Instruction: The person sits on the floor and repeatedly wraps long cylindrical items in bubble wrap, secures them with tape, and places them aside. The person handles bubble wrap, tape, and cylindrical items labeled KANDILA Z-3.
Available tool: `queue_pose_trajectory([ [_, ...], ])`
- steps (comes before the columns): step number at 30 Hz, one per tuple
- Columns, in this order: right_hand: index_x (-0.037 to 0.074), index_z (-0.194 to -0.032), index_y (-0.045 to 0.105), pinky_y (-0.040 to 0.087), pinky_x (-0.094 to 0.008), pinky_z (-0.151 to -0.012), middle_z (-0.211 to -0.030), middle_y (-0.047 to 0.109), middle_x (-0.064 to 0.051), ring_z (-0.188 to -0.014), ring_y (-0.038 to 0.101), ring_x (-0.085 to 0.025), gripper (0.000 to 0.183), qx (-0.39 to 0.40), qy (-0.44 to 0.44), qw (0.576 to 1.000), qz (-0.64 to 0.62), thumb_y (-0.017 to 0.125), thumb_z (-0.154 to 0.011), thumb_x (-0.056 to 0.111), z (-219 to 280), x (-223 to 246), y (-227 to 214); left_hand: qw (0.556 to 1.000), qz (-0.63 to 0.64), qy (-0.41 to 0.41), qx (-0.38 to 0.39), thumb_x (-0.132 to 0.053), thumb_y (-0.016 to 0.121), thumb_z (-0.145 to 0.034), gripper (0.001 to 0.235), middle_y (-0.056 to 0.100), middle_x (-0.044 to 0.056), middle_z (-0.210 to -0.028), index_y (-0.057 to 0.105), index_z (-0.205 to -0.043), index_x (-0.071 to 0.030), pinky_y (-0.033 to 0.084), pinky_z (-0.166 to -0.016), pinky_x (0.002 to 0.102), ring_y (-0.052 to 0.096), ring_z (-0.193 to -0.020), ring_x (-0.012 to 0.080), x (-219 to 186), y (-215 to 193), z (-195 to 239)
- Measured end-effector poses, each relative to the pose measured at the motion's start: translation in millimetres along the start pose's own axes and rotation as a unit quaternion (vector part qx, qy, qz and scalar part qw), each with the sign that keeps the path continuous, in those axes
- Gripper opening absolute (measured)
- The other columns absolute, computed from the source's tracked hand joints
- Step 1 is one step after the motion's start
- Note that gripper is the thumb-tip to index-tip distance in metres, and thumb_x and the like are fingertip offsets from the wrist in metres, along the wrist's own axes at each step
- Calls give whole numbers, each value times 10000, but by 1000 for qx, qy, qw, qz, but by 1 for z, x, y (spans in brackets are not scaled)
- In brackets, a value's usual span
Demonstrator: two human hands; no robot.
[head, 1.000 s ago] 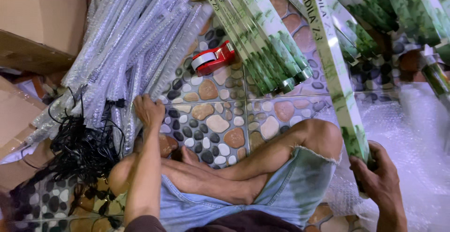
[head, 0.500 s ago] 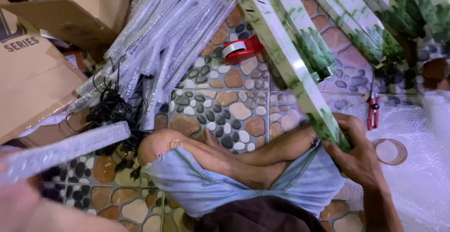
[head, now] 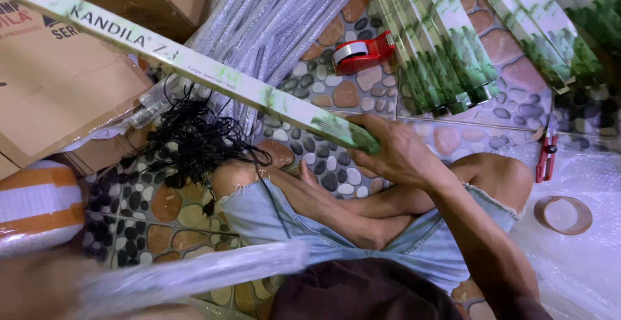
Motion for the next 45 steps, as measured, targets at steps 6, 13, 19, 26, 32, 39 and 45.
queue_pose_trajectory([
  [6, 204, -1359, 606, 535, -436, -772, -1135, 776, -89, -963, 759, -300, 492, 202, -23, 978, 55, 670, -878, 284, 10, 23, 16, 917, 338, -209, -35, -78, 560, -989, 64, 476, 68, -727, 534, -1030, -36, 401, -530, 373, 431, -578, 211, 138, 152, 2],
  [13, 160, -1315, 649, 464, -458, -693, -1147, 714, -71, -882, 676, -289, 511, 126, -165, 965, 160, 657, -942, 509, 54, -9, 70, 920, 267, -209, -195, -138, 537, -931, 70, 472, 43, -670, 548, -930, -70, 445, -497, 351, 460, -519, 191, 221, 120, 42],
  [19, 96, -1537, 447, 492, -487, -972, -1437, 596, -163, -1262, 591, -342, 906, 285, 0, 955, -77, 476, -896, 735, 106, 20, 8, 913, 151, -223, -306, -264, 562, -919, 148, 443, 9, -635, 571, -866, -127, 393, -478, 317, 426, -492, 151, 249, 91, 39],
  [26, 206, -1252, 607, 514, -451, -596, -778, 752, -84, -628, 734, -296, 354, 185, 156, 970, 16, 702, -955, 372, 181, -51, -9, 811, -445, -273, 264, -780, 560, -853, 1218, -128, 289, -1740, 53, -1646, -7, 67, -1335, 493, -13, -1648, 371, 237, 114, 47],
  [32, 174, -1041, 551, 446, -443, -597, -720, 666, -78, -601, 640, -301, 224, 120, 233, 964, 53, 715, -930, 279, 218, -80, -40, 497, -498, -402, 586, -640, 850, -792, 851, 632, 152, -1365, 547, -1413, -143, 247, -1167, 574, 534, -1317, 355, 215, 62, 126],
  [39, 187, -992, 542, 429, -430, -599, -631, 633, -96, -567, 598, -311, 226, 141, 303, 941, 48, 712, -934, 323, 229, -89, -38, 416, -385, -546, 617, -474, 742, -860, 773, 497, 17, -1416, 421, -1519, -230, 94, -1213, 540, 415, -1440, 244, 163, 27, 138],
  [45, 162, -1113, 630, 494, -426, -669, -768, 718, -83, -662, 671, -306, 282, 118, 294, 947, 61, 706, -905, 337, 227, -91, -47, 567, -552, -253, 557, -180, 853, -661, 790, 679, 160, -1164, 493, -1359, -98, 455, -880, 469, 628, -999, 358, 186, 26, 113],
])
Point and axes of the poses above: each hand's wrist, its own z-axis away from the middle knuckle, its own y-axis out of the palm, x = y × z, the point moved 3 cm from there along -z, towards the middle knuckle
